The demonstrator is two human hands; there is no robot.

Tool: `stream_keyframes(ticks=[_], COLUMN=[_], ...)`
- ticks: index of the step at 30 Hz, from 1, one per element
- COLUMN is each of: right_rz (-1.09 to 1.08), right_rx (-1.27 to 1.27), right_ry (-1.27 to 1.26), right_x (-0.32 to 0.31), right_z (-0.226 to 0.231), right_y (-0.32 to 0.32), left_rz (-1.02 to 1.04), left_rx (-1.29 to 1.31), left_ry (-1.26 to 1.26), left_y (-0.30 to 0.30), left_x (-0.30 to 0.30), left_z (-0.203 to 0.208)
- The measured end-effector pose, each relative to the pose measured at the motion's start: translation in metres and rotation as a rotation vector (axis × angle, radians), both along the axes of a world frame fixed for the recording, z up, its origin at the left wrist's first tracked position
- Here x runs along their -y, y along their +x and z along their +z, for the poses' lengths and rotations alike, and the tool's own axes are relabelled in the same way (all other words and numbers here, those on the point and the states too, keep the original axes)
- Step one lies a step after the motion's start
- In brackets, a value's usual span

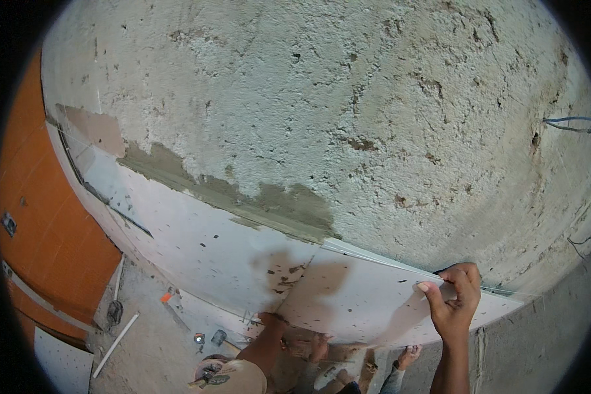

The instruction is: The person assists in a tiling project by holding a large white tile against a wall while a coworker applies adhesive. The person then retrieves a bucket of cement and uses a trowel to mix the contents.

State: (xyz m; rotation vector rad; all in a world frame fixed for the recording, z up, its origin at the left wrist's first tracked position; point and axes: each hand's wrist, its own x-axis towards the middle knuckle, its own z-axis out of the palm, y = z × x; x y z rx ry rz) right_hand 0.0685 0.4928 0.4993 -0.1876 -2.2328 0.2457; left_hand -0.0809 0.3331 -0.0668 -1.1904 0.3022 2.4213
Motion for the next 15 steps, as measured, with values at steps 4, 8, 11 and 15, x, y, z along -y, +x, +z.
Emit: stream_keyframes(ticks=[4, 8, 11, 15], right_rz=[-0.007, -0.003, -0.004, 0.011], right_rx=[0.012, 0.011, 0.008, 0.018], right_ry=[0.002, 0.024, 0.034, 0.069], right_x=[0.0007, -0.0001, 0.0006, 0.0005], right_z=[0.0035, 0.0033, 0.0043, 0.0061], right_y=[-0.0013, -0.0011, -0.0016, -0.0017], left_rz=[0.007, -0.001, -0.008, -0.01], left_rx=[0.006, 0.005, -0.003, -0.002], left_ry=[0.001, 0.001, -0.011, -0.003], left_y=[0.0017, -0.0004, 0.0004, -0.0058], left_x=[-0.0009, -0.0015, -0.0064, -0.0018], left_z=[-0.0008, -0.0004, 0.0017, 0.0056])
